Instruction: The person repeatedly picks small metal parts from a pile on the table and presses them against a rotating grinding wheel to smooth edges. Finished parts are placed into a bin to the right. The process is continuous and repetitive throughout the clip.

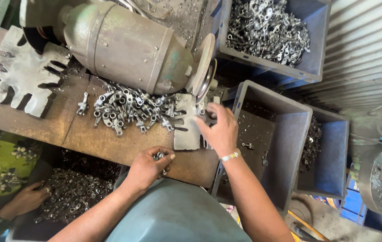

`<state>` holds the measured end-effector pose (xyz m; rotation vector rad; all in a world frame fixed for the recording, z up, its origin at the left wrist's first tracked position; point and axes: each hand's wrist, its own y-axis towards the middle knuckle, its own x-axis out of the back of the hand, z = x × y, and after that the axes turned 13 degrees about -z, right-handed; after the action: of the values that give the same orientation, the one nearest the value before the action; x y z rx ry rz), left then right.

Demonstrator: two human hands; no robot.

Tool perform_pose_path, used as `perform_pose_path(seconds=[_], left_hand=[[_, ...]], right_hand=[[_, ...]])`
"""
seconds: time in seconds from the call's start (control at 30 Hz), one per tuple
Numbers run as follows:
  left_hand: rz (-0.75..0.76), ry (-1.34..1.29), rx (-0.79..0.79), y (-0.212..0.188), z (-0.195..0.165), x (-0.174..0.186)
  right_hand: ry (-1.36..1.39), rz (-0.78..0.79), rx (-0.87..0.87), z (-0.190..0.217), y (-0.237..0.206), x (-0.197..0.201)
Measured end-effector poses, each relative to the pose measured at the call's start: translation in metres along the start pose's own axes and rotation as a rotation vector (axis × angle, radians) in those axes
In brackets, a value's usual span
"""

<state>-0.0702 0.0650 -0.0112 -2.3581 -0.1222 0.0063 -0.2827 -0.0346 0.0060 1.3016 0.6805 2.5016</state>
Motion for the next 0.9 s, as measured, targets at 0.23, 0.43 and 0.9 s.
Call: perform_pose_path(seconds=[0.23, 0.43, 0.9], left_hand=[[0.004, 0.054, -0.022, -0.001, -0.002, 0.001], [0.008, 0.138, -0.151, -0.003, 0.0, 0.003], [0.06, -0.176, 0.041, 0.003, 0.002, -0.001]], right_hand=[[-0.037, -0.086, -0.045, 0.002, -0.01, -0.009], [-0.064, -0.08, 0.188, 0.006, 0.0, -0.007], [-0.019, 0.006, 0.129, 0.018, -0.017, 0.011]])
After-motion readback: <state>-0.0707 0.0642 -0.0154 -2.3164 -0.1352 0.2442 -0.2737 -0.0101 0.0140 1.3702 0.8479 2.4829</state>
